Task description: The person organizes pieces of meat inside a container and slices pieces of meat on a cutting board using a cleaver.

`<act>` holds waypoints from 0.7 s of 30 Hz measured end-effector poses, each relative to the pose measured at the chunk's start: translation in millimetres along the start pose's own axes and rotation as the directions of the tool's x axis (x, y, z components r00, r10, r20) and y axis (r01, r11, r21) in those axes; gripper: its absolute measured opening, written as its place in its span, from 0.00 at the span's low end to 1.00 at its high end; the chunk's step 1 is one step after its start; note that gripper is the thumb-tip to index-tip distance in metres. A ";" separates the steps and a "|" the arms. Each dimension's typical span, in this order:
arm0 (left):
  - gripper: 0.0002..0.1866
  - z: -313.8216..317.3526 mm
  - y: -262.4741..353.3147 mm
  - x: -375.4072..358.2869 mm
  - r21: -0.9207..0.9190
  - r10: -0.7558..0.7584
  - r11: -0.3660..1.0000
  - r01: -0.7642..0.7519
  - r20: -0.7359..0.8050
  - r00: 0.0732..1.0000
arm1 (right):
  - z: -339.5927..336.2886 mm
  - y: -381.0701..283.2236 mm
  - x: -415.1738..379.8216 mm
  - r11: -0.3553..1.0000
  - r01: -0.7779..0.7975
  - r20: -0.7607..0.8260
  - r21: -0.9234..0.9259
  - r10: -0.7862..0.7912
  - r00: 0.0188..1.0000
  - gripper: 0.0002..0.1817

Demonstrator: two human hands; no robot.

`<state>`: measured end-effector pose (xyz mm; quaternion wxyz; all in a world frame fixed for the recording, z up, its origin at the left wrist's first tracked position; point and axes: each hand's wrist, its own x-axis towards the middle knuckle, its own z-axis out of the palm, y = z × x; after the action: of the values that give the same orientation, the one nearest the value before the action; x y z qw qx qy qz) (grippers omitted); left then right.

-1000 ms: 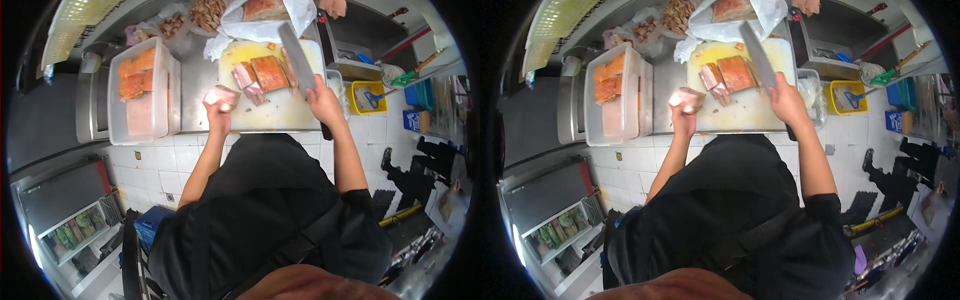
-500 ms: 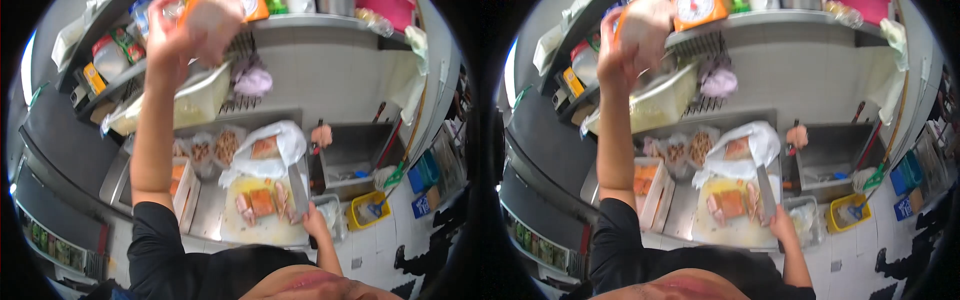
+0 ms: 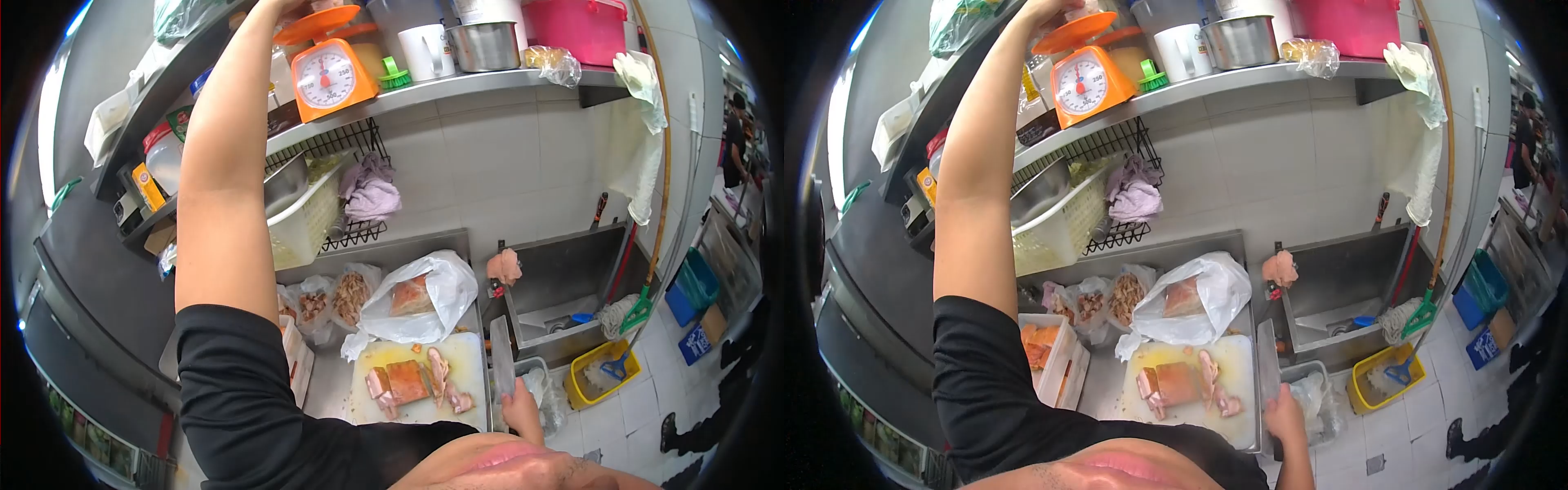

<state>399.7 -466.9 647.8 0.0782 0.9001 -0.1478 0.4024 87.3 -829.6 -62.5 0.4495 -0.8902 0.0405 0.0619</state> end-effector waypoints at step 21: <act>0.22 11.1 -42.5 15.2 -0.356 -0.185 0.893 0.275 0.267 0.946 | 10.9 10.1 4.4 1.000 0.028 0.044 0.010 -0.029 0.999 0.20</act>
<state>431.1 -432.7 650.9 0.2851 0.9175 -0.1245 0.2477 89.6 -826.9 -77.6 0.4551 -0.8871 0.0182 0.0748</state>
